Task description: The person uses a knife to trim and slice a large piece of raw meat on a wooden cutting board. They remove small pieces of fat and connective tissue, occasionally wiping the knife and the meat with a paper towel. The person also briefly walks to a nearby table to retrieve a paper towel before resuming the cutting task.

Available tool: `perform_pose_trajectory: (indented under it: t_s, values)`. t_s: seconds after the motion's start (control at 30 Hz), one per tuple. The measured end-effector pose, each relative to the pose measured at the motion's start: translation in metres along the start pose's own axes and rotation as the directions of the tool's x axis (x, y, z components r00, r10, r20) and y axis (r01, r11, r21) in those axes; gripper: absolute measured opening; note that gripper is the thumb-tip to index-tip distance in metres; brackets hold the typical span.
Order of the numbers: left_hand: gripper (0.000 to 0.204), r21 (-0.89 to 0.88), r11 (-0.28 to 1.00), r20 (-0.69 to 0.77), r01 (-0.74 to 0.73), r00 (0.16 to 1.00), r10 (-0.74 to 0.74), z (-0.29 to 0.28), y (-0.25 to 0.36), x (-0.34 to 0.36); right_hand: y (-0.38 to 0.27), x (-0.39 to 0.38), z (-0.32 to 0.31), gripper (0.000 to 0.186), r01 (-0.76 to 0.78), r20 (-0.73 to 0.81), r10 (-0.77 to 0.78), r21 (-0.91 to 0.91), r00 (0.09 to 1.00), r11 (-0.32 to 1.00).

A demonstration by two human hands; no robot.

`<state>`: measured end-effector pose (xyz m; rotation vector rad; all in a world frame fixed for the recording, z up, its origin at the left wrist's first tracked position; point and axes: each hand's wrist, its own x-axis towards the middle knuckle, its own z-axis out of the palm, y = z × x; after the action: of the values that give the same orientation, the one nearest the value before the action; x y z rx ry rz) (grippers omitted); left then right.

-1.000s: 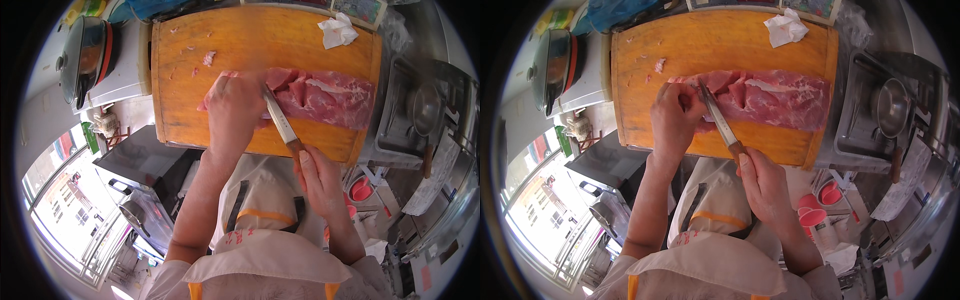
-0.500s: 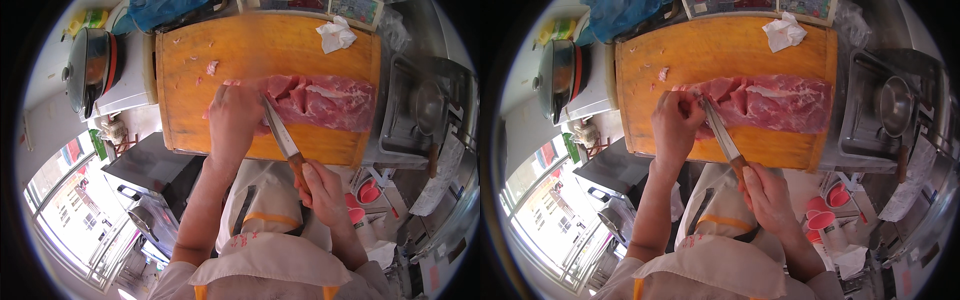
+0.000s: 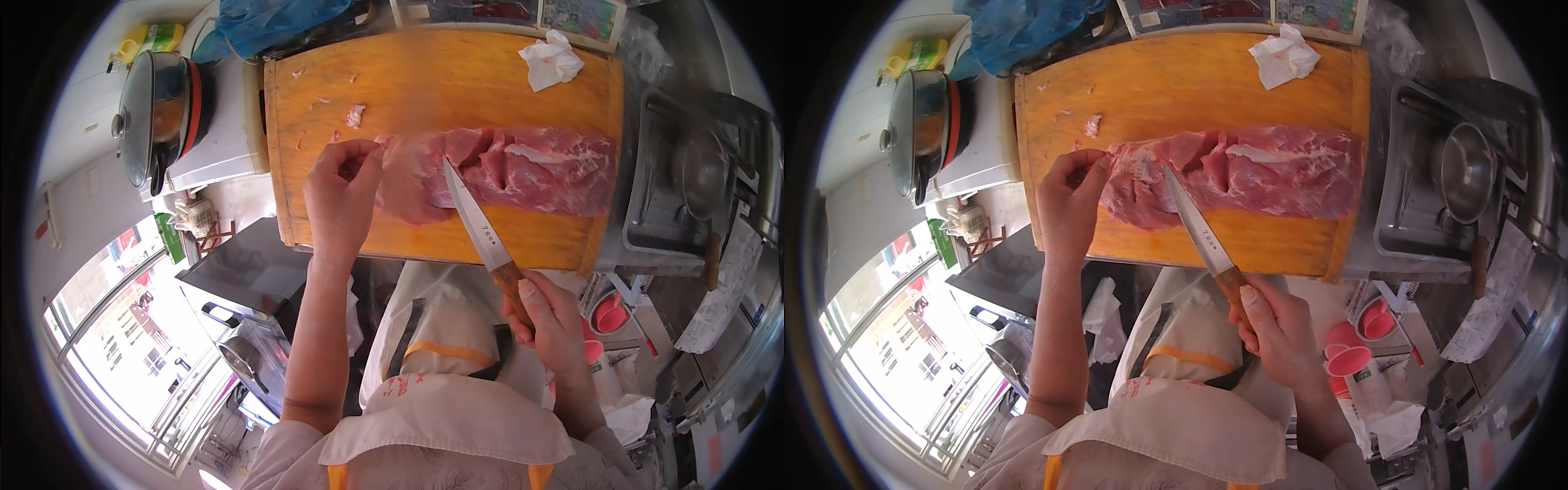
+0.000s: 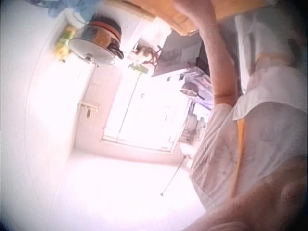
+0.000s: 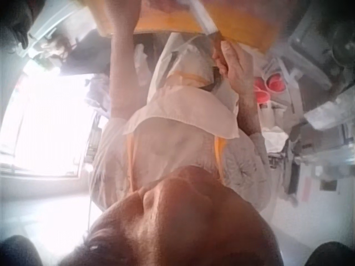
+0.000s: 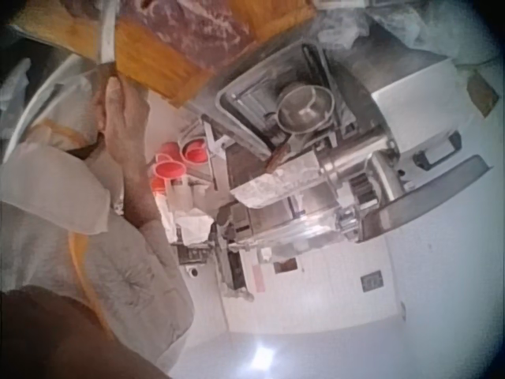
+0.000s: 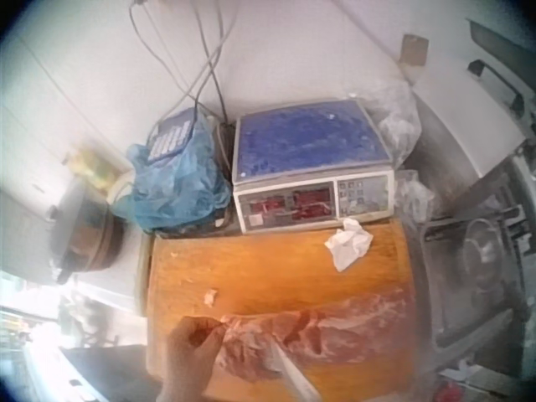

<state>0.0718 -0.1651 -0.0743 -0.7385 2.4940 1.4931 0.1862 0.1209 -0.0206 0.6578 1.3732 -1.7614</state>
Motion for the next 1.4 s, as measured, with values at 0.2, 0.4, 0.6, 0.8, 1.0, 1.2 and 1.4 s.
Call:
perform_pose_trajectory:
  t_s: [0.2,0.4,0.6,0.8,1.0,1.2,1.4]
  values:
    - [0.023,0.292,0.941,-0.110,-0.173,0.971,0.213,-0.020,-0.013,0.051,-0.005,0.006,0.010,0.039,0.068,-0.018,-0.068,-0.036,0.997,0.997]
    - [0.014,0.488,0.786,-0.078,-0.379,0.878,0.472,-0.028,-0.047,0.096,-0.003,0.008,0.011,0.037,0.079,-0.029,-0.079,0.000,0.996,0.997]
    - [0.017,0.680,0.285,0.331,-0.676,0.630,0.703,-0.047,-0.066,0.095,-0.001,0.007,0.012,0.036,0.124,-0.040,-0.125,-0.011,0.991,0.992]
    - [0.027,0.720,0.172,0.446,-0.673,0.638,0.628,-0.081,-0.072,0.085,0.002,0.003,0.009,0.035,0.153,-0.056,-0.154,-0.023,0.986,0.988]
    - [0.020,0.625,0.622,0.086,-0.471,0.834,0.545,-0.079,-0.053,0.042,0.008,0.004,0.010,0.035,0.114,-0.088,-0.116,-0.017,0.989,0.993]
    - [0.018,0.350,0.782,0.118,-0.516,0.852,0.509,-0.006,-0.002,-0.020,0.018,0.016,0.014,0.035,0.112,-0.051,-0.112,-0.005,0.992,0.994]
    - [0.018,0.367,0.711,0.167,-0.599,0.795,0.583,0.019,-0.006,-0.015,0.033,0.017,0.010,0.035,0.161,-0.064,-0.163,-0.024,0.985,0.987]
